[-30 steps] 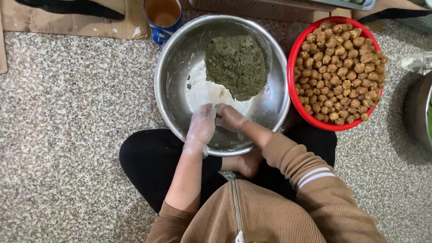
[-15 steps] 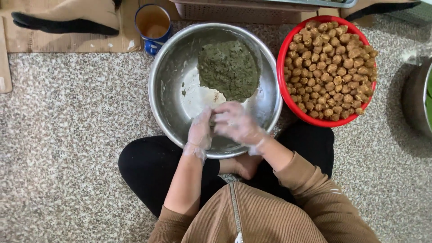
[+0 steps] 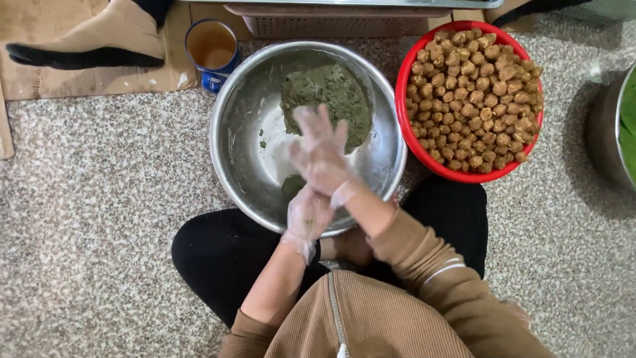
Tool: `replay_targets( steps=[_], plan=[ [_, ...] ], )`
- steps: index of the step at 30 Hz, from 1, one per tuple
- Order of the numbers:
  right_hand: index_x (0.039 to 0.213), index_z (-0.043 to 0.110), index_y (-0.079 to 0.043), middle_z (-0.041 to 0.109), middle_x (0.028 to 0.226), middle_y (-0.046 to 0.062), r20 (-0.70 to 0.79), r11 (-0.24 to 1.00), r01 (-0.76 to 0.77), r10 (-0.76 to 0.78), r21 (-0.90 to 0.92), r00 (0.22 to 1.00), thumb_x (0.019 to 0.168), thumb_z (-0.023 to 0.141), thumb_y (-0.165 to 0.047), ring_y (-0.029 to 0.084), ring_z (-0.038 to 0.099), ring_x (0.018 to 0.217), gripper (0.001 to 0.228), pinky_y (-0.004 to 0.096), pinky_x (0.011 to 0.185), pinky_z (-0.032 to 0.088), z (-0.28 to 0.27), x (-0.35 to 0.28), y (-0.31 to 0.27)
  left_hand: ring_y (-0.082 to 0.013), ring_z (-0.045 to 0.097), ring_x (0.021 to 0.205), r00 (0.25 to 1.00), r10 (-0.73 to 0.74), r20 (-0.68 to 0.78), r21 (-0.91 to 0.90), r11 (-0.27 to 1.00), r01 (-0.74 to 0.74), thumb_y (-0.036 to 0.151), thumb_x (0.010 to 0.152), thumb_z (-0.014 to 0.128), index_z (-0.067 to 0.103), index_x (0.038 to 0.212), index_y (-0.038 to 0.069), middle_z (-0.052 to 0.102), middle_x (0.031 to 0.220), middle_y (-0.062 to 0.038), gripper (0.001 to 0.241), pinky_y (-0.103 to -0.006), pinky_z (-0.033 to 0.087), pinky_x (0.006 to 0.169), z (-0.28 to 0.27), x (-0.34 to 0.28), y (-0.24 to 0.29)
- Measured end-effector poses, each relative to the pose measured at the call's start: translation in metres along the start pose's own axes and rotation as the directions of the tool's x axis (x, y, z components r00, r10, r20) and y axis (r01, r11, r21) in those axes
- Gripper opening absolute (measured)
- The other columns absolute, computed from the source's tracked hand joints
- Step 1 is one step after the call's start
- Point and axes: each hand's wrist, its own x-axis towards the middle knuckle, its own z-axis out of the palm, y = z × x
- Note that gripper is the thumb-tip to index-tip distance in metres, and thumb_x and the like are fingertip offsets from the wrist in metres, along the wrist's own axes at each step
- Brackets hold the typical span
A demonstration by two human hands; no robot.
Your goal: The person is preparing traditional cakes by wrapping a brown filling with green dough and rolling them into balls while sitting on the floor.
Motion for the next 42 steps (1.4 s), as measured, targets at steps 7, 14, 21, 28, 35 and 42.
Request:
replay_targets(
  steps=[7, 14, 21, 28, 35, 42],
  plan=[
    [0.161, 0.020, 0.000, 0.013, 0.170, 0.022, 0.535, 0.882, 0.143, 0.136, -0.448, 0.834, 0.095, 0.051, -0.048, 0.038, 0.003, 0.159, 0.088, 0.071, 0.120, -0.003, -0.014, -0.035, -0.017, -0.0278, 0.062, 0.120, 0.881, 0.217, -0.420, 0.200, 0.969, -0.144, 0.041, 0.097, 0.064, 0.069, 0.121, 0.003, 0.066, 0.132, -0.016, 0.045, -0.0334, 0.046, 0.106, 0.075, -0.007, 0.018],
    [0.167, 0.012, -0.031, 0.004, 0.174, -0.003, 0.381, 0.867, -0.204, 0.396, -0.454, 0.835, 0.109, 0.027, -0.058, 0.025, -0.006, 0.160, 0.066, 0.062, 0.119, -0.017, -0.017, -0.027, 0.031, -0.0289, 0.064, 0.109, 0.984, 0.178, 0.021, -0.037, 0.983, -0.177, 0.034, 0.100, 0.047, 0.066, 0.108, 0.012, 0.071, 0.116, -0.014, 0.030, -0.0489, 0.041, 0.103, 0.046, -0.005, 0.014],
    [0.167, 0.012, -0.025, 0.014, 0.174, -0.001, 0.489, 0.830, 0.214, 0.079, -0.515, 0.869, 0.085, 0.032, -0.089, 0.030, 0.010, 0.160, 0.106, 0.072, 0.118, 0.005, -0.010, -0.037, -0.024, -0.0204, 0.063, 0.092, 0.989, 0.143, 0.019, 0.173, 0.974, -0.145, 0.028, 0.098, 0.045, 0.069, 0.104, 0.006, 0.071, 0.103, -0.007, 0.033, -0.0296, 0.041, 0.085, -0.035, 0.011, 0.019],
    [0.166, 0.015, -0.028, 0.010, 0.173, 0.004, 0.200, 0.861, -0.314, 0.417, -0.400, 0.887, 0.096, 0.031, -0.078, 0.031, -0.001, 0.158, 0.088, 0.068, 0.118, -0.012, -0.051, -0.024, 0.017, -0.0261, 0.065, 0.102, 0.982, 0.169, -0.080, 0.528, 0.843, -0.102, 0.016, 0.098, 0.060, 0.059, 0.131, 0.001, 0.063, 0.123, -0.014, 0.036, -0.0371, 0.057, 0.092, 0.051, -0.005, 0.008],
    [0.128, 0.061, -0.004, 0.075, 0.091, 0.014, 0.281, 0.302, -0.722, 0.774, 0.623, 0.567, 0.086, 0.084, -0.022, 0.027, 0.075, 0.078, 0.051, 0.042, 0.067, 0.066, -0.026, -0.065, 0.005, -0.0213, 0.065, 0.072, 0.870, 0.460, -0.178, 0.719, 0.665, -0.204, 0.009, 0.095, 0.070, 0.070, 0.121, 0.001, 0.055, 0.090, -0.005, 0.028, -0.0470, 0.065, 0.076, 0.059, -0.009, 0.011],
    [0.113, 0.076, -0.013, 0.077, 0.079, 0.005, 0.154, 0.442, -0.786, 0.823, 0.433, 0.547, 0.082, 0.084, -0.019, 0.009, 0.070, 0.071, 0.033, 0.026, 0.064, 0.061, -0.024, -0.064, 0.008, -0.0201, 0.069, 0.079, 0.848, 0.490, 0.203, 0.959, 0.075, -0.274, 0.021, 0.088, 0.078, 0.072, 0.092, 0.003, 0.073, 0.083, -0.015, 0.020, -0.0361, 0.059, 0.075, 0.069, -0.021, 0.019]
  ],
)
